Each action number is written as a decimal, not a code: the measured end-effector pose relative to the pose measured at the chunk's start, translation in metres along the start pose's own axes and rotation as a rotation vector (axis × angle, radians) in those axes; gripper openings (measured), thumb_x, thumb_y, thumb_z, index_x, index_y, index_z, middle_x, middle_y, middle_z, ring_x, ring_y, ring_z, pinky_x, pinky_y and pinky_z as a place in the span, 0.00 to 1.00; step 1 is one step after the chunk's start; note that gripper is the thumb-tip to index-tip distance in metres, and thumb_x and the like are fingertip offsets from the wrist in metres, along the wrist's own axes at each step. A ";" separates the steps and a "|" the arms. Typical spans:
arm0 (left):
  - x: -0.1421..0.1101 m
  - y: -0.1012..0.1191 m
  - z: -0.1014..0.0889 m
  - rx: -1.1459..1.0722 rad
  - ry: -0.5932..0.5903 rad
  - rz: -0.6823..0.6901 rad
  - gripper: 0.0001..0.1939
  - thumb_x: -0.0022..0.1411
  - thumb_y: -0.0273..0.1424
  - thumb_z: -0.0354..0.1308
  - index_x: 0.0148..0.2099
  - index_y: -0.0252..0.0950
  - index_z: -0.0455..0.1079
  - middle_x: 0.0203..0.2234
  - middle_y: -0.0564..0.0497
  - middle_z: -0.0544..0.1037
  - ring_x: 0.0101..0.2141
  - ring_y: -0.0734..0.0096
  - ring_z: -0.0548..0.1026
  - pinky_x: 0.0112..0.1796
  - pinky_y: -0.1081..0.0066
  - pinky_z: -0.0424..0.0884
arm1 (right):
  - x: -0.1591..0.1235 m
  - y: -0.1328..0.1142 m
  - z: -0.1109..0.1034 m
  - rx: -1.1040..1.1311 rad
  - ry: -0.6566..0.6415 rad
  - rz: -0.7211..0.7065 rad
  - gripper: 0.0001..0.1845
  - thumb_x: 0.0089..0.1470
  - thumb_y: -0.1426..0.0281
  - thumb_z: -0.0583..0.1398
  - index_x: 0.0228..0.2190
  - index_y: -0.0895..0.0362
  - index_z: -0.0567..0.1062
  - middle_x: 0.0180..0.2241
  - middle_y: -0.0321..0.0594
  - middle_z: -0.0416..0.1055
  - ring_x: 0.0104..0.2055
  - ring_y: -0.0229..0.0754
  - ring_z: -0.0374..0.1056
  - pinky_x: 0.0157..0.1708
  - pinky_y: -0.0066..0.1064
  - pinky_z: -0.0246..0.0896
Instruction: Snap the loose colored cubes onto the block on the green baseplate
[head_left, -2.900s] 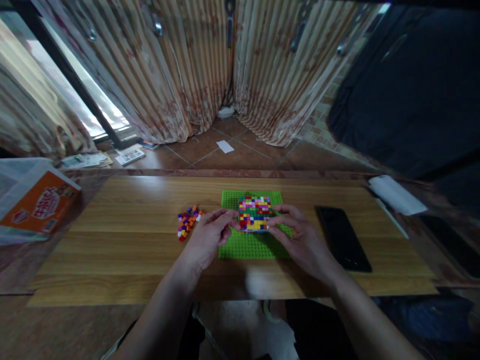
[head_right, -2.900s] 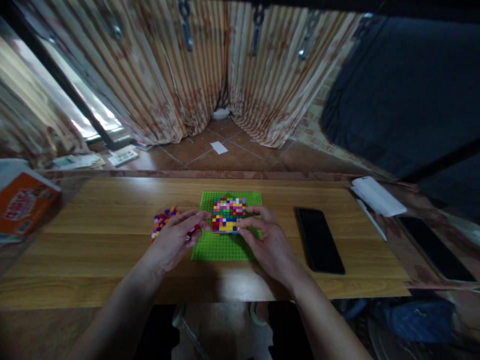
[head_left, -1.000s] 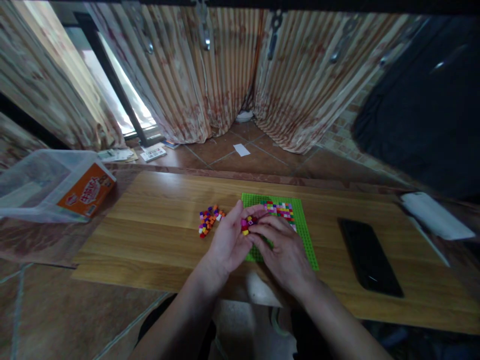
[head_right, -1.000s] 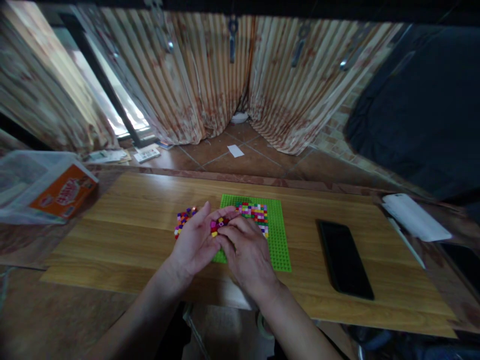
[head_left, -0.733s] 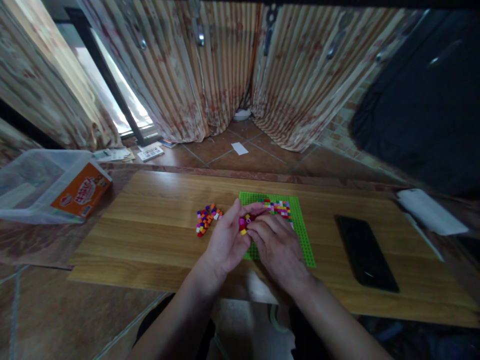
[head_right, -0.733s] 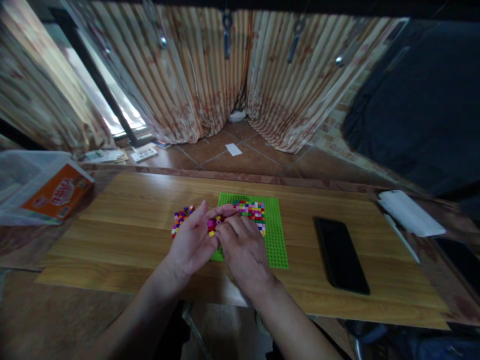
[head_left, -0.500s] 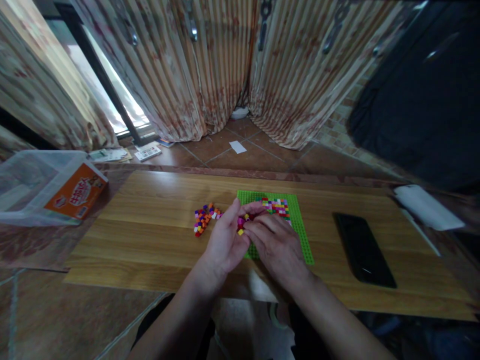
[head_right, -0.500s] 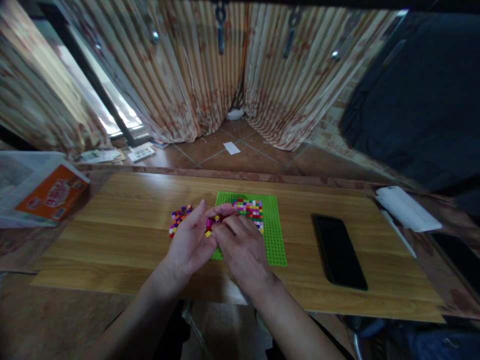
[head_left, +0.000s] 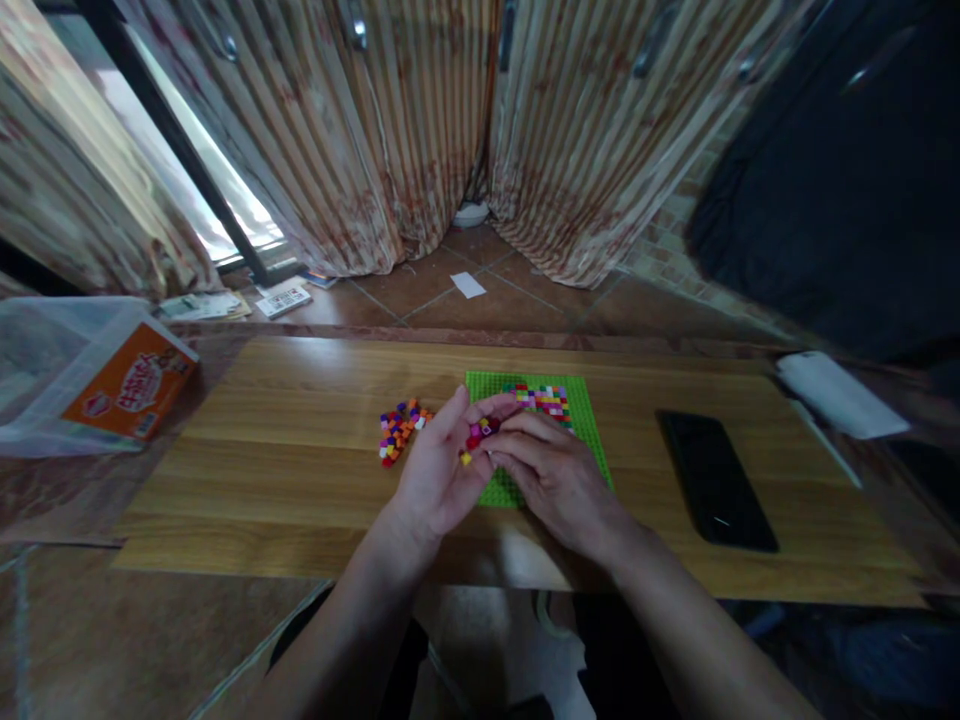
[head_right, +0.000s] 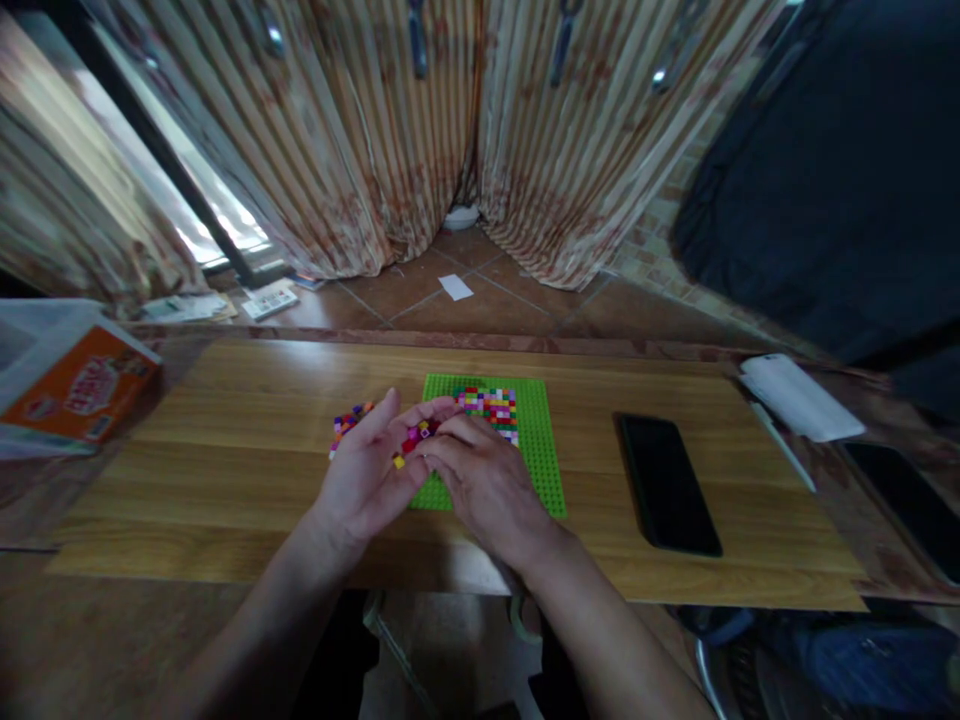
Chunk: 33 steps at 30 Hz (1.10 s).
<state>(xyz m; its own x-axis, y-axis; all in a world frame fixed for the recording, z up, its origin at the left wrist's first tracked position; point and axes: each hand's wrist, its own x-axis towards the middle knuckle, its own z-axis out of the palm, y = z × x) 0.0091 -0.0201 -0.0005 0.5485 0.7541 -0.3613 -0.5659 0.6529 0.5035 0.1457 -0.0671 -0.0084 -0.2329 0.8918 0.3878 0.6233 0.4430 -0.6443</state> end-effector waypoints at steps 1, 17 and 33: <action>-0.001 0.000 0.001 0.000 -0.001 0.004 0.22 0.66 0.43 0.52 0.42 0.28 0.76 0.41 0.39 0.78 0.41 0.65 0.76 0.40 0.72 0.73 | 0.000 -0.001 -0.003 0.033 0.024 0.015 0.11 0.63 0.72 0.56 0.39 0.49 0.79 0.39 0.40 0.74 0.44 0.42 0.70 0.44 0.39 0.68; 0.008 0.003 -0.009 0.056 0.302 0.042 0.10 0.63 0.25 0.55 0.31 0.27 0.75 0.25 0.47 0.76 0.23 0.81 0.70 0.23 0.80 0.67 | -0.022 0.041 -0.048 0.150 0.092 0.373 0.05 0.53 0.64 0.65 0.31 0.48 0.83 0.43 0.39 0.71 0.47 0.45 0.69 0.50 0.43 0.64; 0.009 0.002 -0.012 0.081 0.298 0.058 0.06 0.59 0.23 0.59 0.30 0.27 0.75 0.25 0.48 0.75 0.25 0.80 0.70 0.25 0.80 0.66 | -0.024 0.045 -0.045 0.076 0.115 0.433 0.05 0.51 0.64 0.65 0.28 0.51 0.82 0.44 0.41 0.70 0.49 0.47 0.69 0.51 0.44 0.61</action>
<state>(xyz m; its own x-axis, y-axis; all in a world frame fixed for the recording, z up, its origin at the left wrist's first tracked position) 0.0058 -0.0107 -0.0119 0.3050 0.7857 -0.5382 -0.5339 0.6090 0.5865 0.2129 -0.0731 -0.0173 0.1243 0.9823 0.1400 0.5873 0.0409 -0.8084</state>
